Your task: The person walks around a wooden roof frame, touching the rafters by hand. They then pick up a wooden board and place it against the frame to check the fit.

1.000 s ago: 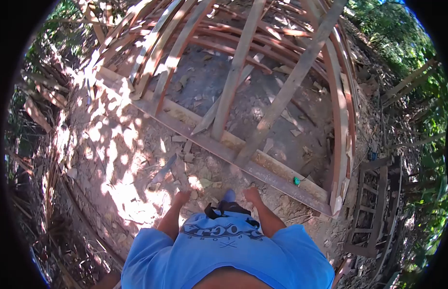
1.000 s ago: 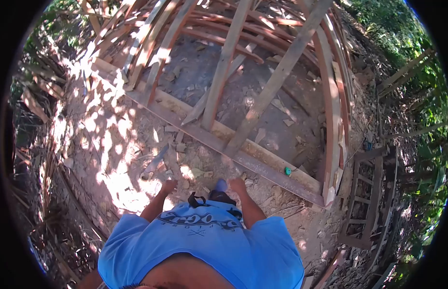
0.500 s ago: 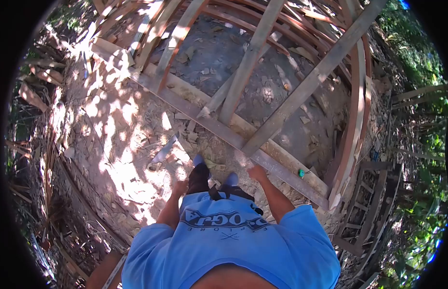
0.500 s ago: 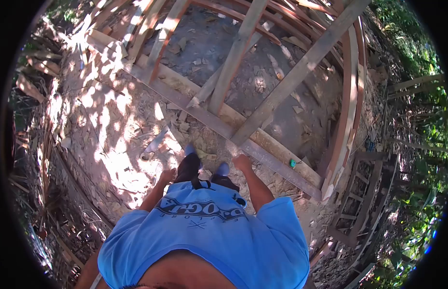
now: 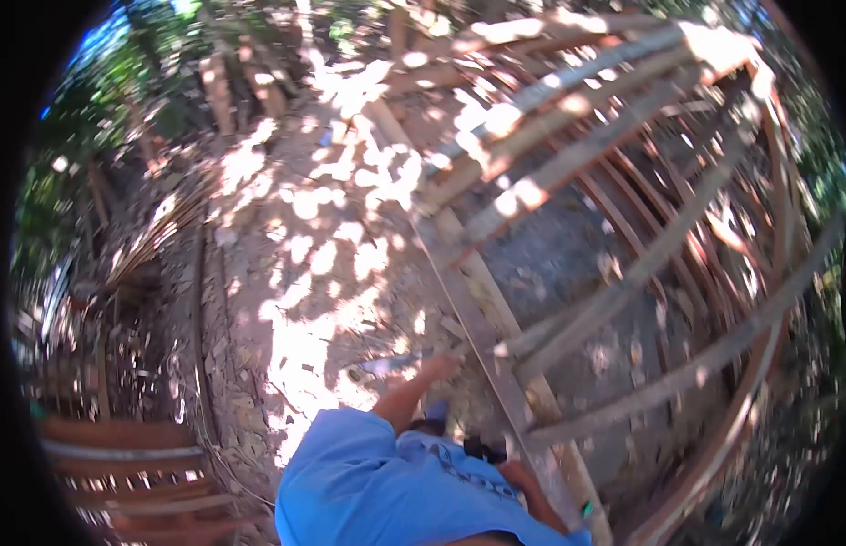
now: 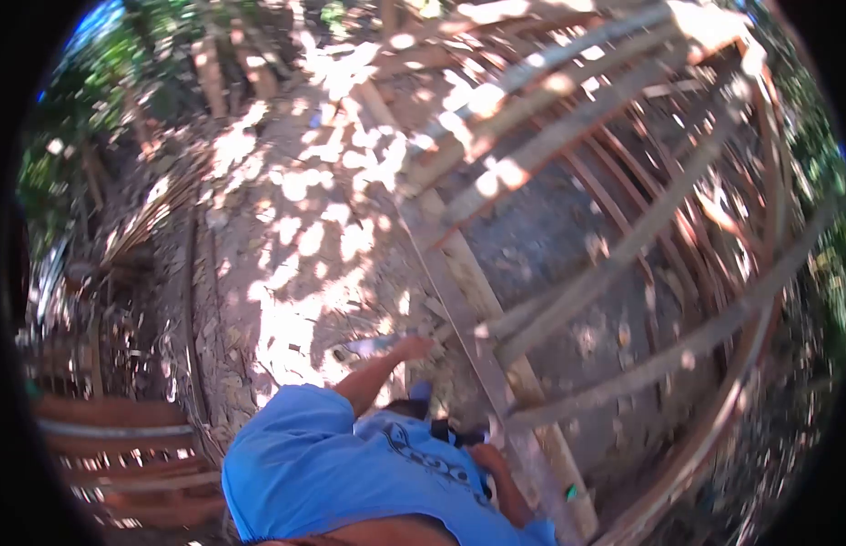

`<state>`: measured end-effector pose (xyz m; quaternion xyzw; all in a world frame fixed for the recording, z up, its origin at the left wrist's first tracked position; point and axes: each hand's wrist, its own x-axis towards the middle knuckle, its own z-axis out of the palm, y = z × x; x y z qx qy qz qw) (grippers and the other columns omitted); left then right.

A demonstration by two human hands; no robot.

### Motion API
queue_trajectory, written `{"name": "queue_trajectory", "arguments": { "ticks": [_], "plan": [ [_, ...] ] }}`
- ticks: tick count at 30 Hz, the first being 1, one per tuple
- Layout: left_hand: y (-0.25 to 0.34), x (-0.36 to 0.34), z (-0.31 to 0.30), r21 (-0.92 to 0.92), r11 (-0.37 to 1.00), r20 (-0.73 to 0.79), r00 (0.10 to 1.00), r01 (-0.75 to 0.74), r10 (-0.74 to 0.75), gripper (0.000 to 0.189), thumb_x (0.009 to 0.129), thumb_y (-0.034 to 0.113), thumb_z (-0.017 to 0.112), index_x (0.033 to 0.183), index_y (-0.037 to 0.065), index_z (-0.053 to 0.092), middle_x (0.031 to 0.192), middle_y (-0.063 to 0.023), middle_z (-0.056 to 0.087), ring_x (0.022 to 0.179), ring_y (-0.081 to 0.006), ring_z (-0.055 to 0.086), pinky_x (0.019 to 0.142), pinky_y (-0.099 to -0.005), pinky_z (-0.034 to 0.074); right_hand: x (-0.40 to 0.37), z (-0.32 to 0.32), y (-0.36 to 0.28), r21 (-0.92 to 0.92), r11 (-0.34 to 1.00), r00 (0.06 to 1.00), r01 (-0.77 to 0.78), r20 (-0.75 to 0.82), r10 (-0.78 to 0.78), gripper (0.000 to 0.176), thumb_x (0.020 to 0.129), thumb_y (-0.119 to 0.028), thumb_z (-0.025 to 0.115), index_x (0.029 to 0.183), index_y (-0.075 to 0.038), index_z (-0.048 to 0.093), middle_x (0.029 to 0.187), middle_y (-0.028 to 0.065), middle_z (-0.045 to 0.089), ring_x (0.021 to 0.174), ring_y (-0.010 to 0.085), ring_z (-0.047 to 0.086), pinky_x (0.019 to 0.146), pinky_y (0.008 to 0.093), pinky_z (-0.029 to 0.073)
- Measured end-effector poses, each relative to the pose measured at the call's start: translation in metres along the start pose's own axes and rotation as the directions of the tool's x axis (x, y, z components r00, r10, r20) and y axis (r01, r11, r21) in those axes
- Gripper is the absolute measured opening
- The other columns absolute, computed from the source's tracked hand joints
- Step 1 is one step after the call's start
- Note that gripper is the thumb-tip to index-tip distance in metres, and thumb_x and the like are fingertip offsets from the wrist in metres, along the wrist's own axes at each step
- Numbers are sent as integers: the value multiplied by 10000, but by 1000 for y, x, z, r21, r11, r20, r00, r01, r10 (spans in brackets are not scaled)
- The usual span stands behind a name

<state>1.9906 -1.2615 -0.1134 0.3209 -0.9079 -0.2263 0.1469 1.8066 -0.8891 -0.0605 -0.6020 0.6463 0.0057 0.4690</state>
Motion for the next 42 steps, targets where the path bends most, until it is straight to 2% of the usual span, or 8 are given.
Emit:
{"name": "queue_trajectory", "arguments": {
  "ticks": [7,11,13,20,22,25,34,42],
  "plan": [
    [68,-30,-84,-143,645,427,635,751,-644,533,892,460,383,1007,-4,620,1057,-225,594,997,-356,564,886,-431,407,24,-84,1,377,882,886,-283,-248,391,409,792,-381,563,735,21,608,649,183,607,643,308,621,601,403,474],
    [32,-109,-29,132,866,570,678,483,-465,632,776,580,492,1003,6,625,1046,-207,605,979,-370,571,846,-435,447,3,-123,8,689,695,847,-204,-232,478,314,748,-271,650,661,18,561,568,91,563,502,173,555,475,327,450],
    [64,-135,-43,-3,450,490,394,893,-777,637,785,590,472,988,8,633,1042,-218,600,992,-379,563,868,-427,436,1,-117,49,740,657,817,-142,-288,500,269,750,-228,648,647,-1,547,550,51,534,466,121,511,424,293,428],
    [95,-150,35,-11,849,364,793,527,-488,590,800,542,488,805,-24,656,792,-218,636,726,-364,622,666,-433,480,-43,-104,117,864,499,832,-73,-223,508,226,772,-137,554,580,-28,507,518,82,510,438,192,523,388,306,412],
    [170,-117,-15,-198,596,482,607,778,-632,480,837,475,454,884,38,644,836,-200,632,754,-378,610,687,-446,474,-61,-102,120,796,592,844,-128,-226,486,222,779,-146,541,596,-21,522,526,86,518,459,198,538,403,309,421],
    [203,-87,0,-63,959,500,840,277,-209,454,860,466,421,942,70,628,872,-203,625,793,-370,604,725,-442,467,-71,-91,135,825,530,837,-194,-143,528,226,786,-186,537,651,-6,556,587,105,555,493,205,565,445,330,452],
    [312,-58,-91,-198,863,779,609,465,-149,581,874,560,348,1141,93,569,1063,-215,592,955,-374,575,857,-433,425,-145,-165,34,380,917,986,-123,-58,156,406,872,-369,470,964,2,606,840,92,635,790,227,595,725,326,451],
    [327,-50,-97,-161,932,822,567,323,-55,551,895,553,334,1199,138,531,1131,-207,560,998,-350,552,864,-410,421,-105,-142,27,681,723,992,115,-39,-121,462,859,-441,491,1054,-36,597,898,127,647,831,187,599,745,317,440]
  ]
}}
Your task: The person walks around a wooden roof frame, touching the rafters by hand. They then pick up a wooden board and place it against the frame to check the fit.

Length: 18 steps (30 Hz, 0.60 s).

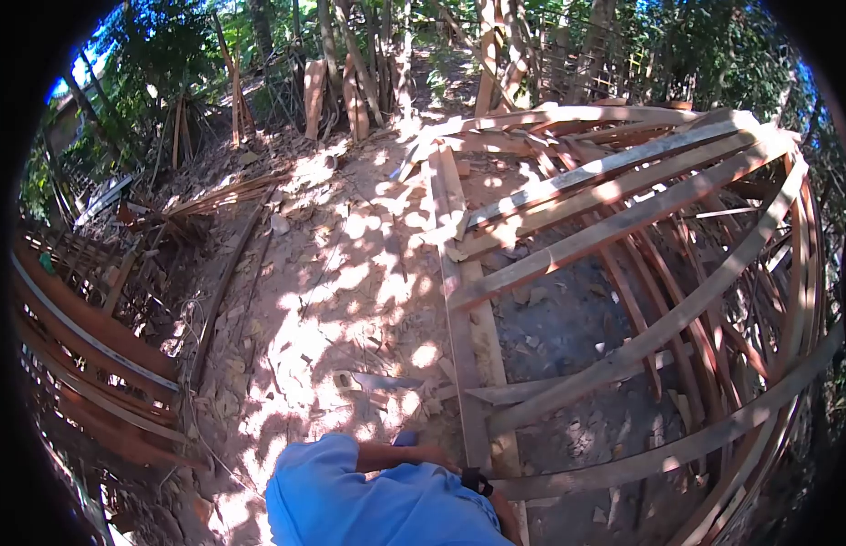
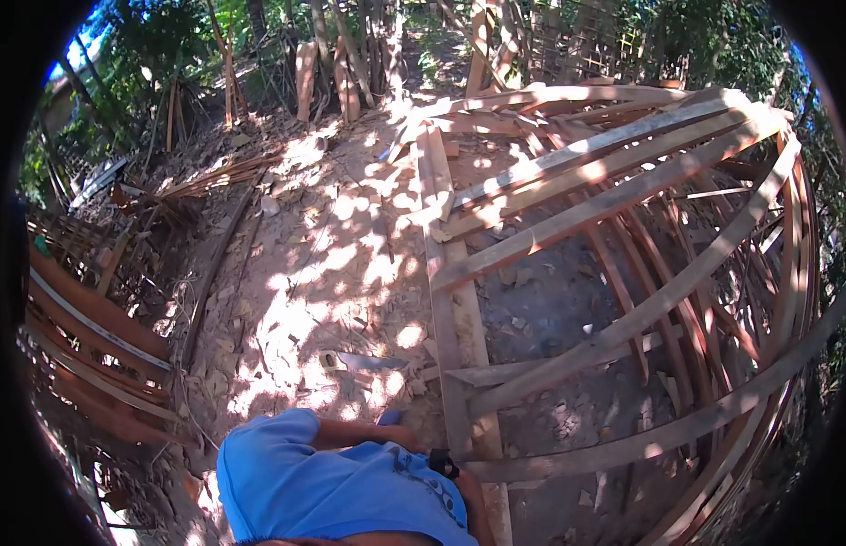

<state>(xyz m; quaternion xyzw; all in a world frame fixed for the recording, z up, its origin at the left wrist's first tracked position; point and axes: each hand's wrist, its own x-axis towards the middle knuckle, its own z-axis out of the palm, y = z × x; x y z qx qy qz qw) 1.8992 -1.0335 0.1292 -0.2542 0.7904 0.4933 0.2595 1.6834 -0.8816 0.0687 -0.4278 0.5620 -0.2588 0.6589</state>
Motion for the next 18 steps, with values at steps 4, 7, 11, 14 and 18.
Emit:
{"name": "queue_trajectory", "arguments": {
  "ticks": [4,7,11,14,18],
  "plan": [
    [-53,31,19,137,961,-20,969,-241,246,475,925,466,329,1214,129,501,1117,-209,559,975,-351,552,836,-402,429,4,5,-26,-103,994,999,-40,3,40,450,859,-427,489,1051,-35,597,899,127,647,831,185,598,745,316,440],
    [-85,57,32,162,902,-31,911,-401,411,452,930,437,331,1207,120,495,1098,-212,562,959,-353,554,820,-401,433,3,7,-36,-155,985,998,-70,-17,68,440,859,-416,487,1048,-34,597,899,127,646,830,184,597,745,316,441],
    [-80,50,21,107,896,-10,901,-431,434,438,930,420,336,1196,109,493,1079,-215,563,948,-354,554,807,-402,436,2,14,-40,-163,982,994,-98,-53,91,428,860,-402,485,1044,-32,597,900,127,646,830,183,596,745,315,441],
    [-81,47,18,80,889,0,892,-450,452,428,929,406,340,1188,101,491,1065,-217,564,939,-355,554,796,-403,437,1,20,-40,-158,981,992,-114,-73,104,419,860,-391,484,1041,-31,597,900,127,645,830,182,595,745,314,441],
    [-83,48,19,70,881,26,884,-467,466,415,928,389,345,1177,90,489,1045,-220,566,928,-356,555,783,-404,440,-1,27,-42,-148,981,989,-126,-92,113,407,860,-377,481,1038,-30,597,900,128,645,829,180,594,745,314,442]
  ]
}}
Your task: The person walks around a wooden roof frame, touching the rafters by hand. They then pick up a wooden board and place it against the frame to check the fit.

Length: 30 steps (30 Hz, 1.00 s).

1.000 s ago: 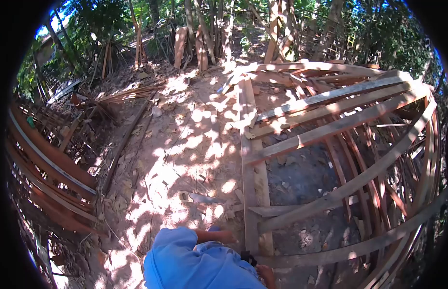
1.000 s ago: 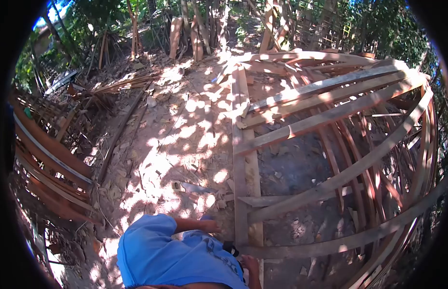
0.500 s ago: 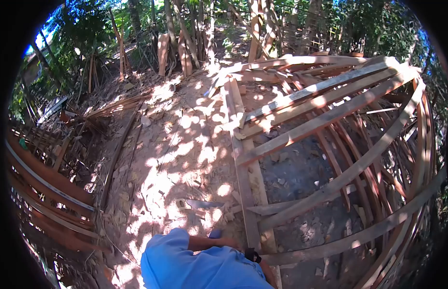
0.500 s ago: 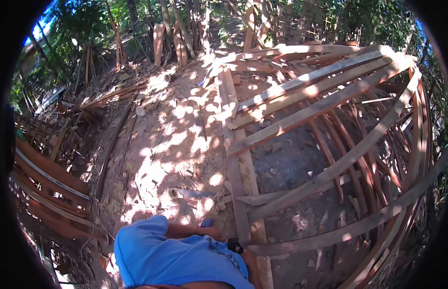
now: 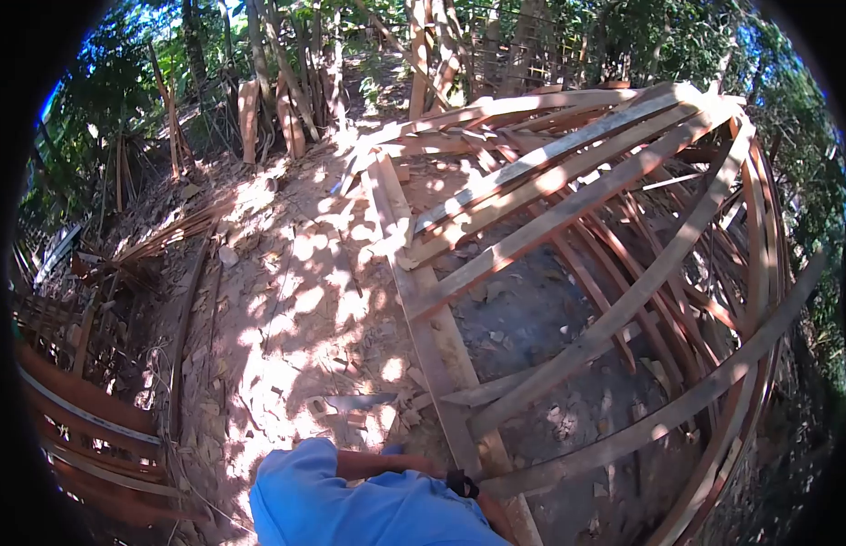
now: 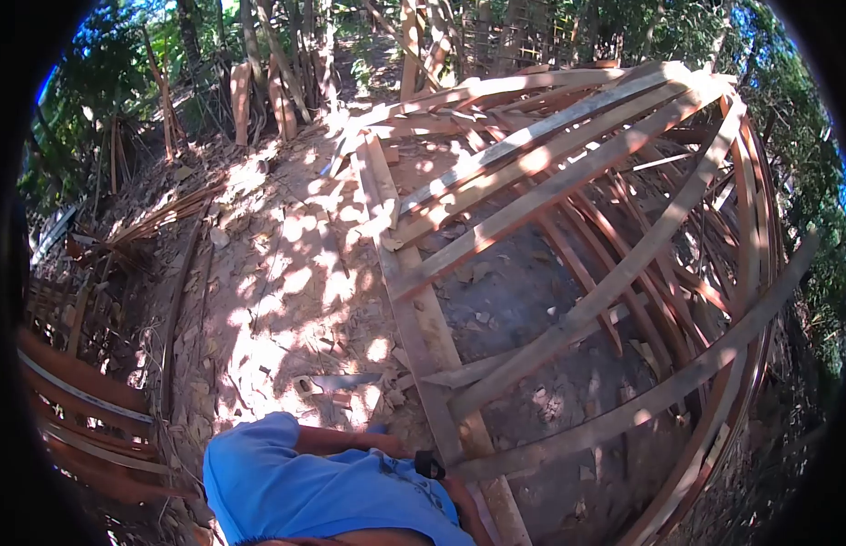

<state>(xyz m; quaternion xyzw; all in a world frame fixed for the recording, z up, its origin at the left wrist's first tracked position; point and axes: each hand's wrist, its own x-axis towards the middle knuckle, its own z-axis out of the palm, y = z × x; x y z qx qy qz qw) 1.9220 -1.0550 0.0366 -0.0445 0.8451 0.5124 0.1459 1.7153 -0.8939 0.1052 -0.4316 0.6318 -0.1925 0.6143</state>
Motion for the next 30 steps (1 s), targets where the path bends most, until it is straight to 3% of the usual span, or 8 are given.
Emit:
{"name": "queue_trajectory", "arguments": {
  "ticks": [8,13,16,22,30],
  "plan": [
    [-8,1,3,-40,997,6,998,-62,62,388,927,354,355,1156,68,485,1007,-226,569,905,-359,556,755,-407,445,0,6,-4,7,1000,1000,-9,-12,9,383,861,-349,477,1030,-27,597,901,128,643,829,177,591,745,312,442],
    [-1,4,6,-79,986,-97,985,-149,141,372,926,332,362,1142,55,483,983,-230,571,890,-360,556,738,-409,448,0,7,-2,19,1000,1000,-12,-16,12,368,861,-331,474,1025,-26,598,902,128,642,828,175,589,745,311,443],
    [-70,32,42,-34,964,116,957,-265,267,364,863,285,438,1110,25,493,918,-236,575,852,-371,563,700,-432,448,-3,9,-2,23,1000,1000,-15,-11,15,359,862,-320,472,1022,-25,598,902,128,642,828,174,589,745,311,443],
    [6,18,8,179,982,175,984,-56,24,338,861,283,451,1042,10,532,895,-221,591,831,-362,578,696,-427,457,-6,9,7,17,1000,1000,-24,8,24,342,862,-299,469,1017,-23,598,903,128,641,827,172,587,745,310,443],
    [36,33,-3,436,898,290,954,-62,-75,326,858,280,468,951,-10,584,865,-201,612,802,-351,597,691,-420,468,-13,5,12,14,999,998,-50,29,50,320,863,-271,464,1009,-20,598,904,128,640,826,169,584,744,308,444]
  ]
}}
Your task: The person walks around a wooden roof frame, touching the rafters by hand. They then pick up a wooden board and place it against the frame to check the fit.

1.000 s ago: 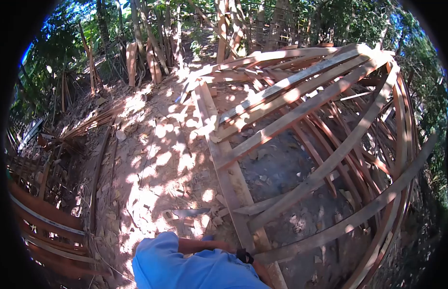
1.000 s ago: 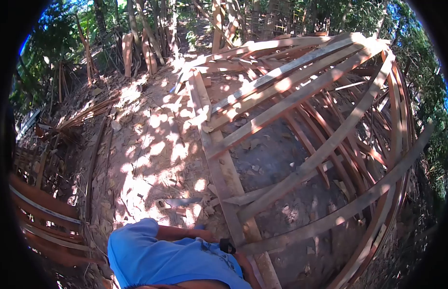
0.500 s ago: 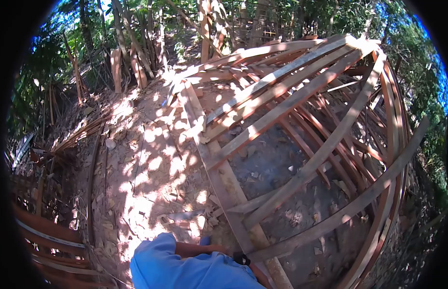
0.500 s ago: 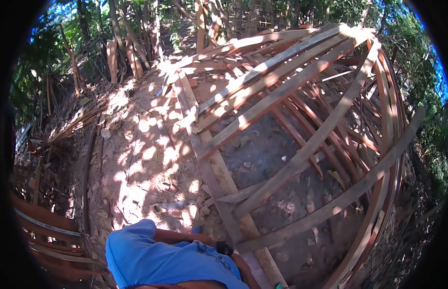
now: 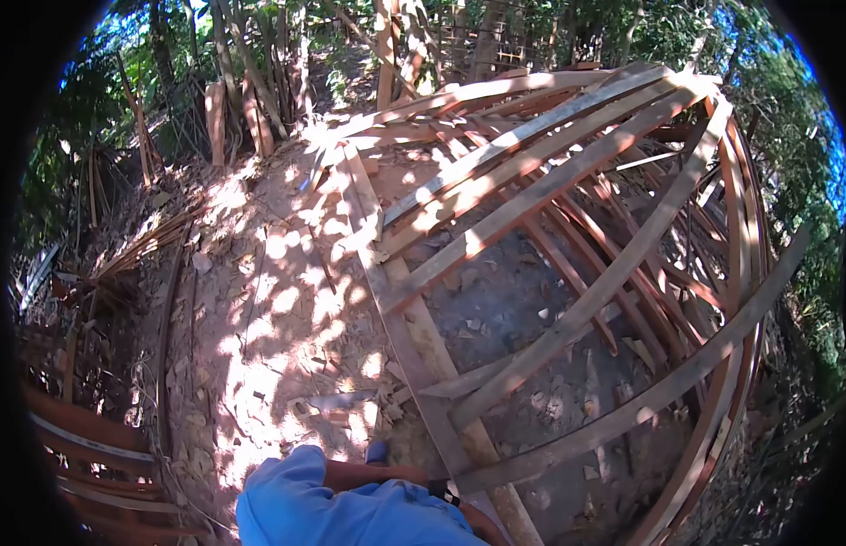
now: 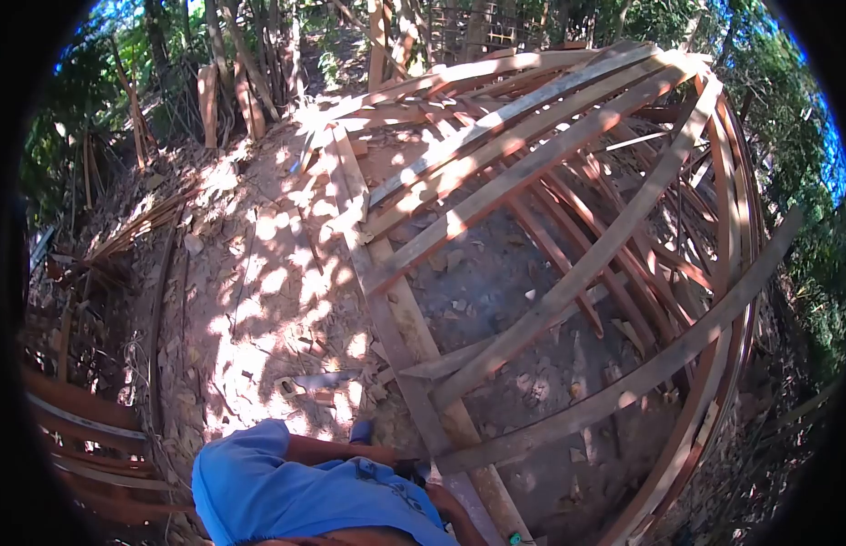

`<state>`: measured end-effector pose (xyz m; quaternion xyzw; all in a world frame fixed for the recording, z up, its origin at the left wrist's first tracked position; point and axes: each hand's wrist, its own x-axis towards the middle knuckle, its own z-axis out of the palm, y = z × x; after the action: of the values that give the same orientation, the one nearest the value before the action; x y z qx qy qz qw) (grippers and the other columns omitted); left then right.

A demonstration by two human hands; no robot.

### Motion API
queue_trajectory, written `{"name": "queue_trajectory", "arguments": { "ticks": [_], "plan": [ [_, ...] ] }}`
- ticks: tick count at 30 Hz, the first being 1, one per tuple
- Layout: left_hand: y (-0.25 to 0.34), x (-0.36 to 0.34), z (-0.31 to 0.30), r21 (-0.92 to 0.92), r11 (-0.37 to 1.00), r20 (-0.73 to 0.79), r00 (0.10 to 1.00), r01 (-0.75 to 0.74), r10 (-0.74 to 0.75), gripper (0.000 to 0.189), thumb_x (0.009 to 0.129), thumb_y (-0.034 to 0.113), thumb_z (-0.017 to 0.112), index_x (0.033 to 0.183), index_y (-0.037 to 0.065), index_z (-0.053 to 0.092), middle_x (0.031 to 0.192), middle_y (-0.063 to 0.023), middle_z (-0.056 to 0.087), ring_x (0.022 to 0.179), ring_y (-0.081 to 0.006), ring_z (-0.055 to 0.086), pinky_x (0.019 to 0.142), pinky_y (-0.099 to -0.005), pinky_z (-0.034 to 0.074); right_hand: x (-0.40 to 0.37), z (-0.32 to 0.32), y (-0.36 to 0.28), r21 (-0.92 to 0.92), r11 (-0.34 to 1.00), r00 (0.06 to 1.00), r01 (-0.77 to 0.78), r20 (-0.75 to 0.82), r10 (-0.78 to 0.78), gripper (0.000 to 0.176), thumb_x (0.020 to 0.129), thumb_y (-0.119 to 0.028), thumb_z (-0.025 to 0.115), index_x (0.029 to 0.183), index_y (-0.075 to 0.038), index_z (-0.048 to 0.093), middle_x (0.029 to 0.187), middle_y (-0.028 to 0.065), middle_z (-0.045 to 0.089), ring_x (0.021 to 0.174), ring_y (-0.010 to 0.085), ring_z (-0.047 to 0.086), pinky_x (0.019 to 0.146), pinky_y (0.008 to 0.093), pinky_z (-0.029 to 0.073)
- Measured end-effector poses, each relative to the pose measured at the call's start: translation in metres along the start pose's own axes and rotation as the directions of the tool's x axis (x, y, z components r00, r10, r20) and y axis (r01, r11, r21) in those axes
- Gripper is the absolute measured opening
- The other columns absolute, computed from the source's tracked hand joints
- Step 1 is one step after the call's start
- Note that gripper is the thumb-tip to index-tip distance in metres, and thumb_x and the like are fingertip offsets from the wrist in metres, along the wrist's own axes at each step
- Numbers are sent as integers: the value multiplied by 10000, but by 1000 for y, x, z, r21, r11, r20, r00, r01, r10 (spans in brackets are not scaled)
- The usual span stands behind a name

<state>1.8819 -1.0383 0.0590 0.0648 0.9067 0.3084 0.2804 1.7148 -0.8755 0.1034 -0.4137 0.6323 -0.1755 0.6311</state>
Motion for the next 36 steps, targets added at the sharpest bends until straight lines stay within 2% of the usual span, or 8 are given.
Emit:
{"name": "queue_trajectory", "arguments": {
  "ticks": [4,10,16,19,22,25,31,36],
  "plan": [
    [13,10,-12,131,991,97,995,-2,-11,331,857,279,476,905,-20,610,849,-191,622,788,-345,607,689,-416,474,-2,-2,1,-5,1000,1000,-3,11,3,309,863,-257,462,1005,-19,598,905,128,639,826,167,583,744,307,444],
    [-3,24,44,-426,900,-434,894,-94,-111,281,755,257,511,775,4,633,674,-211,598,626,-373,601,577,-457,461,-8,-4,-2,-42,999,999,11,32,-9,293,864,-235,459,1000,-17,599,905,128,638,825,165,581,744,306,445],
    [8,-14,-9,27,999,-79,997,20,-18,282,795,274,495,857,33,629,746,-209,606,706,-352,617,625,-452,482,6,6,3,184,944,955,275,63,-291,272,865,-219,459,969,-10,598,906,125,638,824,159,573,736,297,442],
    [-12,-1,18,37,997,-61,996,70,-67,266,818,273,484,865,54,627,765,-190,609,732,-353,617,641,-449,489,51,14,106,31,991,990,132,37,-133,273,867,-228,465,951,-5,599,877,117,640,799,160,570,718,297,439],
    [-16,2,17,157,987,-13,999,-32,34,339,852,272,443,1025,16,583,974,-239,587,830,-345,613,702,-449,492,6,-2,10,103,995,998,-18,67,11,300,876,-263,461,940,-6,602,861,115,639,781,165,568,705,313,440],
    [-34,1,38,-129,991,-154,988,-18,-2,354,914,289,375,1118,56,546,1056,-222,570,909,-332,598,790,-423,480,22,2,31,17,994,992,111,64,-112,316,890,-273,457,1020,-21,597,919,103,628,840,149,546,787,307,423],
    [-142,35,87,-504,792,-110,883,346,-455,430,933,413,321,1196,142,526,1117,-165,578,950,-293,594,857,-394,453,28,-25,33,85,981,952,-174,-238,190,457,840,-452,501,971,-34,630,873,118,628,813,183,570,744,317,436],
    [-83,-21,8,-664,646,-83,821,378,-565,595,867,568,387,1047,56,629,935,-203,627,875,-281,605,750,-392,476,29,-51,46,37,970,909,-241,-341,239,562,817,-555,483,1004,-48,637,853,123,629,811,190,600,715,318,460]
  ]
}}
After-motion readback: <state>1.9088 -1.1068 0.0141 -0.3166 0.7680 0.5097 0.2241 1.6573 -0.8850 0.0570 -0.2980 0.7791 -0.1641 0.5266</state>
